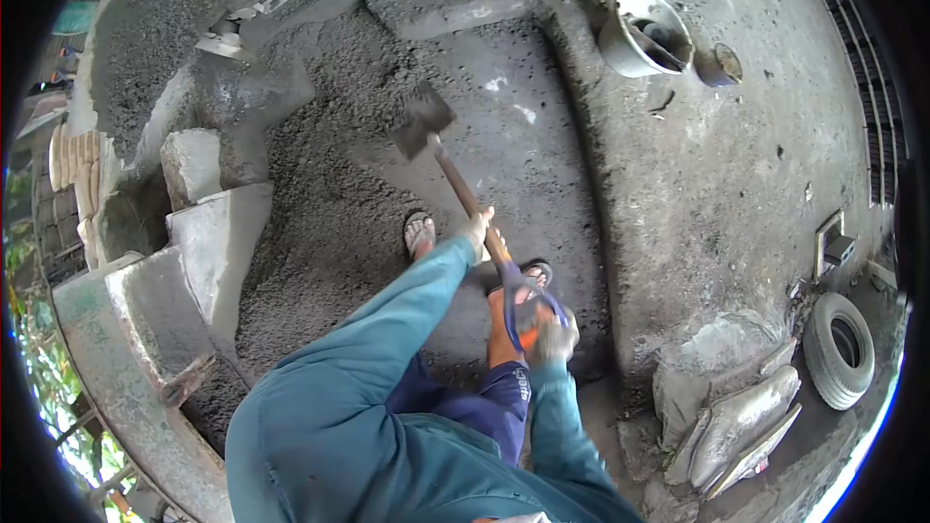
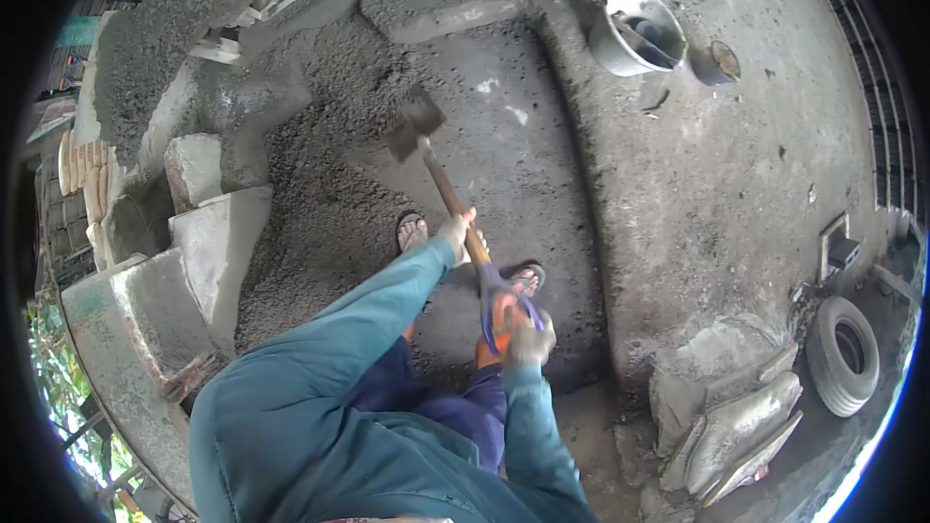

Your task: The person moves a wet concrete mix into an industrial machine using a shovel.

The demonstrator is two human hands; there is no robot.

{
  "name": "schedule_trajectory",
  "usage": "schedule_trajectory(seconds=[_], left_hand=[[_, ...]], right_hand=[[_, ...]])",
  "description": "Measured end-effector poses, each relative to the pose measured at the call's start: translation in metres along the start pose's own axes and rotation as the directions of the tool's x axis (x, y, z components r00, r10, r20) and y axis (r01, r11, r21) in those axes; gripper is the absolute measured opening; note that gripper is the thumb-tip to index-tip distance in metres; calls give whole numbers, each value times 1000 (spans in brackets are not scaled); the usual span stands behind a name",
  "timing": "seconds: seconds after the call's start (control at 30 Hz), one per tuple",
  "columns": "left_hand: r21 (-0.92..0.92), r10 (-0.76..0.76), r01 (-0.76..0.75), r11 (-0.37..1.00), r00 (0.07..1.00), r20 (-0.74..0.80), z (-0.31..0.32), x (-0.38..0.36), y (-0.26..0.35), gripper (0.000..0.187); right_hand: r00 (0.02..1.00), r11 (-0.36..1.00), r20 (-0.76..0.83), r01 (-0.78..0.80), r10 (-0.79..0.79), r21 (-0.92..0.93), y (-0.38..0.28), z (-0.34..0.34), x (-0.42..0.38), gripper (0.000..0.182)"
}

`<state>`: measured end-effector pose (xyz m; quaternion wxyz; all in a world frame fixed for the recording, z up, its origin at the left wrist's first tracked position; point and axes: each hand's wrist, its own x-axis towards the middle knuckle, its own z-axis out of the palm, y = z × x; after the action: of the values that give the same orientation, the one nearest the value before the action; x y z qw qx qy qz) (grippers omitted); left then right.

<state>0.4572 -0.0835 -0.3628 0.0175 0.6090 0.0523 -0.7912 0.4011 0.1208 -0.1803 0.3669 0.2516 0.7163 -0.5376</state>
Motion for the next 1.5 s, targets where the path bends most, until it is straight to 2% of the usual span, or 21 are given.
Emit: schedule_trajectory(seconds=[0.03, 0.1, 0.2, 0.27, 0.37, 0.4, 0.53, 0.6, 0.63, 0.67, 0.8, 0.87, 0.97, 1.03, 1.1, 1.17, 1.2, 1.23, 1.3, 1.37, 1.5], left_hand=[[12, 32, -32, 999, 999, -35, -5, -8, 27, 36], [198, -1, -6, 980, 999, 40, -20, -39, 78, 40], [354, 10, -161, 921, 920, 392, -79, -84, 130, 54], [367, 210, -456, 811, 812, 545, -119, -116, 153, 70], [183, 156, -165, 969, 986, 62, -199, -151, 179, 69], [107, 162, -180, 978, 974, 158, -254, -140, 183, 65], [132, 164, -121, 984, 907, -387, -311, -179, 171, 49], [90, 113, -85, 992, 918, -379, -348, -177, 146, 48], [79, 108, -84, 993, 922, -372, -361, -174, 145, 47], [97, 62, -24, 995, 912, -405, -355, -171, 141, 40], [138, 111, -72, 988, 948, -298, -303, -124, 128, 34], [135, 73, -46, 990, 977, -200, -261, -83, 130, 51], [225, 18, 8, 974, 994, -112, -169, -32, 134, 68], [140, 28, -27, 990, 1000, -5, -124, 5, 123, 65], [-77, 43, -53, 996, 991, -123, -81, 35, 103, 51], [86, -88, 107, 991, 976, -201, -74, 55, 61, 29], [130, -65, 84, 988, 987, -144, -72, 59, 20, 21], [174, -35, 49, 983, 996, -83, -75, 64, -30, 14], [74, -36, 40, 996, 998, -52, -84, 78, -112, 7], [122, -56, 72, 990, 990, -132, -59, 19, -175, 8], [20, -225, 227, 974, 971, -86, -39, -73, -248, 17]], right_hand=[[994, 975, 52, -106, 98, 197, -23, 48, -6, 17], [981, 971, 150, -148, 121, 185, -21, 125, -4, 16], [934, 904, 324, -261, 149, 337, 1, 207, -21, 16], [941, 869, 312, -259, 129, 421, 6, 270, -40, 18], [947, 916, 263, -263, 185, 303, -4, 369, -35, 22], [950, 925, 273, -232, 149, 301, -11, 403, -28, 15], [980, 945, 166, -153, 108, 289, 76, 434, 60, 11], [826, 863, 387, -489, 409, 131, 170, 365, 145, 8], [862, 918, 335, -395, 381, -28, 174, 345, 165, 9], [907, 962, 362, -259, 214, 81, 207, 331, 201, 10], [850, 879, 455, -407, 265, 248, 153, 247, 168, 14], [840, 874, 535, -325, 92, 360, 159, 201, 139, 19], [807, 892, 579, -340, 115, 297, 146, 129, 71, 28], [852, 920, 513, -279, 105, 275, 110, 79, 3, 36], [944, 989, 328, -71, 26, 129, 113, 18, -32, 29], [989, 912, 71, -147, 129, 383, 83, -18, -68, 20], [965, 979, -171, -185, 197, 82, 89, -53, -73, 16], [965, 998, -259, -30, 45, 62, 103, -91, -63, 12], [903, 988, -404, -118, 147, 95, 39, -114, -103, 10], [900, 997, -435, -44, 13, -61, 58, -206, -111, 7], [919, 986, -373, -157, 127, -51, 19, -280, -133, 7]])
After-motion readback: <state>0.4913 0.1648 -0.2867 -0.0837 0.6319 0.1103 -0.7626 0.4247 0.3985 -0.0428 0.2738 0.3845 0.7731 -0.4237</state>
